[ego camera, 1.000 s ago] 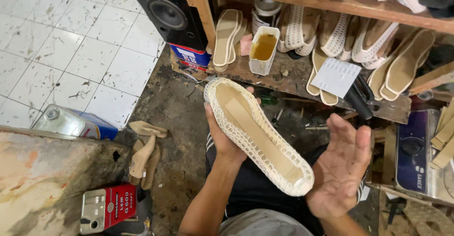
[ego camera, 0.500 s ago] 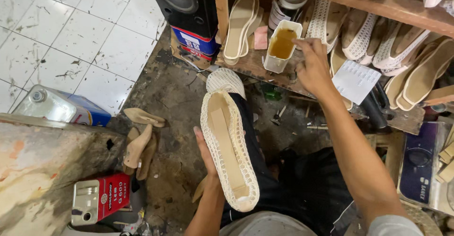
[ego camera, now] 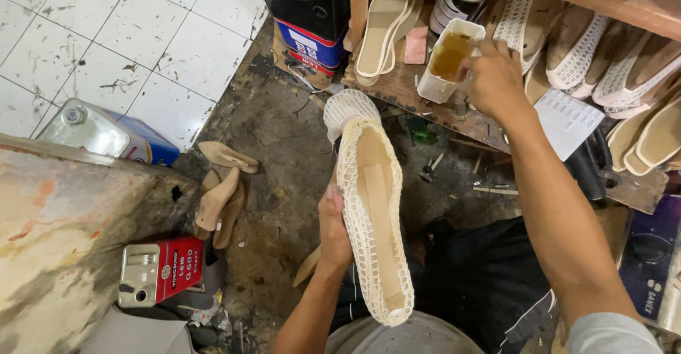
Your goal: The person sits on the floor holding a woven fabric shoe upper fitted over a sole. They press and smooth the upper edge against the sole by hand, dip a finger into a container of glue on the shelf, apply it along the edge, and continue pressing the seam. They then place the finished shoe onto an upper shelf and resume pressing another shoe.
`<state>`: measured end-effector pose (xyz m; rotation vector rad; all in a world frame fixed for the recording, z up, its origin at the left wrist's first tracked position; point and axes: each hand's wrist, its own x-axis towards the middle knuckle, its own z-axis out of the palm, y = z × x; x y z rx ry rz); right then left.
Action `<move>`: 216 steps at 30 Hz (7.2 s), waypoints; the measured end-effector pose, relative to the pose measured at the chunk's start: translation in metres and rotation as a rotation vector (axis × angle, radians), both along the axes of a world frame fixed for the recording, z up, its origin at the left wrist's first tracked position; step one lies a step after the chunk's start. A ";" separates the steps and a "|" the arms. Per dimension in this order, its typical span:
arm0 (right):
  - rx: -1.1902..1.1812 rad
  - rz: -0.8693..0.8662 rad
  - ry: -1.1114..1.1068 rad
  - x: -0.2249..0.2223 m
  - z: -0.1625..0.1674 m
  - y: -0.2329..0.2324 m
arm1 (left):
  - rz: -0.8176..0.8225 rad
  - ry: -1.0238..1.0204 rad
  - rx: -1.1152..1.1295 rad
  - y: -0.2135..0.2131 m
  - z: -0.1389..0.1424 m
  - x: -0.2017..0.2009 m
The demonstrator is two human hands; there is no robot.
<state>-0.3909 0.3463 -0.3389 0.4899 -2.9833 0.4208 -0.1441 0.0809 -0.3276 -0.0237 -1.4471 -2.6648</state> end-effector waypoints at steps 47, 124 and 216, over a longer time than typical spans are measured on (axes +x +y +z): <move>-0.165 0.281 0.854 0.273 0.131 0.020 | -0.356 0.385 -0.448 0.058 0.091 0.050; -0.816 0.248 0.242 0.152 0.105 -0.035 | -0.240 -0.039 0.051 -0.001 -0.006 -0.014; -0.309 0.504 0.892 0.274 0.110 0.013 | -0.581 -0.029 0.163 0.042 0.050 0.044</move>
